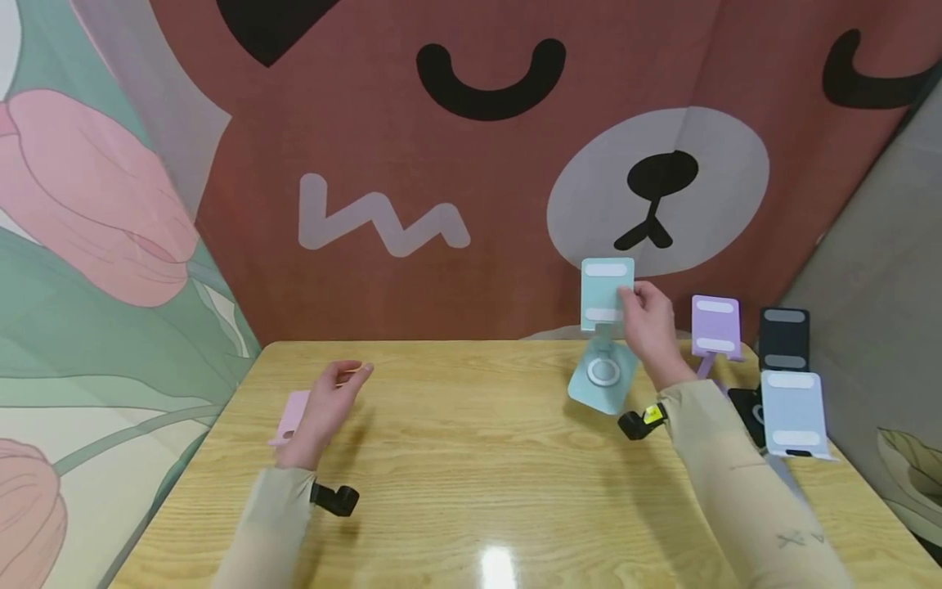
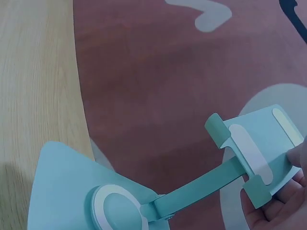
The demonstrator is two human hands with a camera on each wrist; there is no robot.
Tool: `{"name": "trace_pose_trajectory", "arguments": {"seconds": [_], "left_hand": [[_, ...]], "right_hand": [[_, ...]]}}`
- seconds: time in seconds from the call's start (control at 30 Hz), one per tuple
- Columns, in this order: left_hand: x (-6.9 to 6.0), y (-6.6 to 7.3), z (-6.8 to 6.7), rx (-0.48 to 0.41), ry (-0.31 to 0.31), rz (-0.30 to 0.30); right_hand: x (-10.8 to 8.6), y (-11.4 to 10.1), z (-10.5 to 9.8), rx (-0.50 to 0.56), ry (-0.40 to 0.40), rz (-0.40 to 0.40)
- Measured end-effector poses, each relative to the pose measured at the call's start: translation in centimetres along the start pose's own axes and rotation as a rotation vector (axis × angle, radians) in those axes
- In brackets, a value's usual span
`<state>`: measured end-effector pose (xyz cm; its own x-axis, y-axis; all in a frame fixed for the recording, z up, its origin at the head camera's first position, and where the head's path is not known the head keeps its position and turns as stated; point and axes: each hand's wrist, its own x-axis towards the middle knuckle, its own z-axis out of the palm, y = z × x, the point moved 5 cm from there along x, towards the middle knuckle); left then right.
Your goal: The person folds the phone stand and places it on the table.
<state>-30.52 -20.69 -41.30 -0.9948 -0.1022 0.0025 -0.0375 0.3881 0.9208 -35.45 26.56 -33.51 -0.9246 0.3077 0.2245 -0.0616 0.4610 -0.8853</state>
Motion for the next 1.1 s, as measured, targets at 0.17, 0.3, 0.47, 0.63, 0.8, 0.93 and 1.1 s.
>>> {"name": "trace_pose_trajectory", "arguments": {"seconds": [0.17,0.3,0.47,0.63,0.8,0.93,1.1], "left_hand": [[-0.2,0.3,1.3,0.002,-0.007,0.019],[-0.3,0.5,2.5,-0.014,-0.016,0.018],[-0.4,0.6,3.8,-0.036,-0.017,0.020],[-0.5,0.9,5.1,-0.055,-0.019,0.032],[-0.7,1.3,6.5,-0.084,-0.036,0.056],[-0.8,1.4,7.8,-0.196,-0.043,0.072],[-1.2,2.0,9.2,-0.264,-0.031,0.082]], "right_hand": [[-0.7,-0.5,0.2,0.009,-0.015,-0.002],[-1.2,-1.3,0.4,0.028,-0.024,-0.030],[-1.7,-2.2,0.7,0.050,-0.052,-0.033],[-2.3,-2.7,1.0,0.085,-0.062,-0.035],[-2.7,-3.0,1.5,0.120,-0.032,-0.055],[-3.2,-3.5,2.1,0.152,-0.026,-0.084],[-3.8,-4.1,2.8,0.189,-0.037,-0.085]]}}
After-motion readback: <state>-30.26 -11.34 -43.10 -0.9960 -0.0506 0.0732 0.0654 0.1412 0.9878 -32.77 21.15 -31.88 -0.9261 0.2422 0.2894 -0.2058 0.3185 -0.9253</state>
